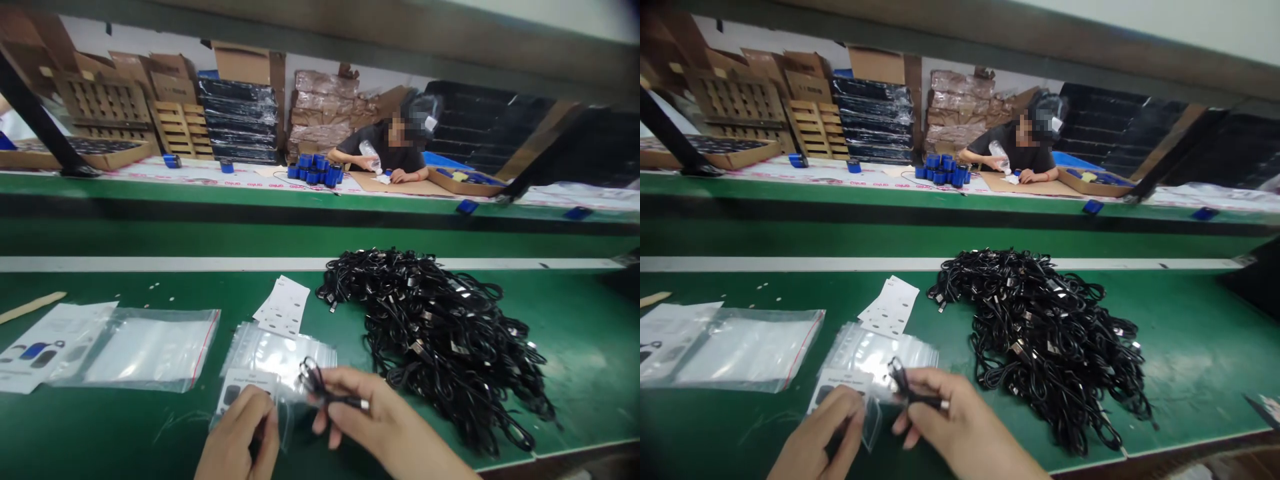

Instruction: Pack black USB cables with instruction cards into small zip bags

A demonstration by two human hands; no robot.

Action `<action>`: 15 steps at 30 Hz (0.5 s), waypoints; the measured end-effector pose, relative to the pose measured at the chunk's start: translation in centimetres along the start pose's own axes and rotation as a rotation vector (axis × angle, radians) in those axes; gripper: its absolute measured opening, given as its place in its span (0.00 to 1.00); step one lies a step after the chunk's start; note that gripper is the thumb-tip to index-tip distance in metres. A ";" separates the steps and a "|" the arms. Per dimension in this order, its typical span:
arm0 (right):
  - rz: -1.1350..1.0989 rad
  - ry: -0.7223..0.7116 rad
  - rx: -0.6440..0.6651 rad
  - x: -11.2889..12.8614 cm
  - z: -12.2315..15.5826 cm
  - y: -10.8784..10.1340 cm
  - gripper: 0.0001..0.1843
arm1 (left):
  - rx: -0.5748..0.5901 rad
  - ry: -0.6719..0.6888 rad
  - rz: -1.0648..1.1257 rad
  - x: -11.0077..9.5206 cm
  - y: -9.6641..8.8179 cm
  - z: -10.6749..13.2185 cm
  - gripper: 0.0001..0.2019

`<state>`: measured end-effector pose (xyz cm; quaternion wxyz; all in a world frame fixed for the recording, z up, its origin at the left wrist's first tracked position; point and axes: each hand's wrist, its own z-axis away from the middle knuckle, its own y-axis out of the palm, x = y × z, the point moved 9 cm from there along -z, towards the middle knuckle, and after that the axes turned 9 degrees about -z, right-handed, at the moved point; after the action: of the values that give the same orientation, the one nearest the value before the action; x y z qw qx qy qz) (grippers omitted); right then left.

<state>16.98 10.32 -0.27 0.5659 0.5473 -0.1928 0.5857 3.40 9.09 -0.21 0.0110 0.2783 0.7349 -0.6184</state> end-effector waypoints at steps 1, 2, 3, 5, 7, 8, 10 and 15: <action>0.016 0.037 0.034 -1.1 0.3 0.6 0.17 | -0.002 -0.005 0.005 0.1 0.0 0.1 0.10; 0.050 0.077 0.049 -2.1 0.5 1.0 0.14 | -0.007 -0.003 0.013 0.1 -0.1 0.1 0.09; 0.120 0.090 0.035 -2.8 0.5 0.9 0.12 | -0.016 0.001 0.025 0.1 -0.2 0.2 0.08; 0.403 0.014 -0.042 -2.7 0.3 0.3 0.08 | -0.042 0.010 0.066 0.0 -0.3 0.4 0.06; 0.728 -0.133 -0.105 -1.1 0.2 0.2 0.10 | -0.089 -0.021 0.106 0.0 -0.4 0.7 0.07; 0.835 -0.185 -0.099 -0.6 0.2 0.5 0.11 | -0.120 -0.047 0.121 0.1 -0.3 0.9 0.07; 0.900 -0.215 -0.050 -0.4 0.0 1.2 0.10 | -0.188 -0.089 0.137 0.0 0.0 1.5 0.08; 0.465 -0.145 -0.186 -2.1 -1.3 0.5 0.03 | -0.327 -0.074 0.077 -0.7 0.2 2.7 0.09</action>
<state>15.50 10.28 -2.31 0.4484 0.4745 -0.4068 0.6390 3.22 6.31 -0.81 0.1070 0.2779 0.8135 -0.4995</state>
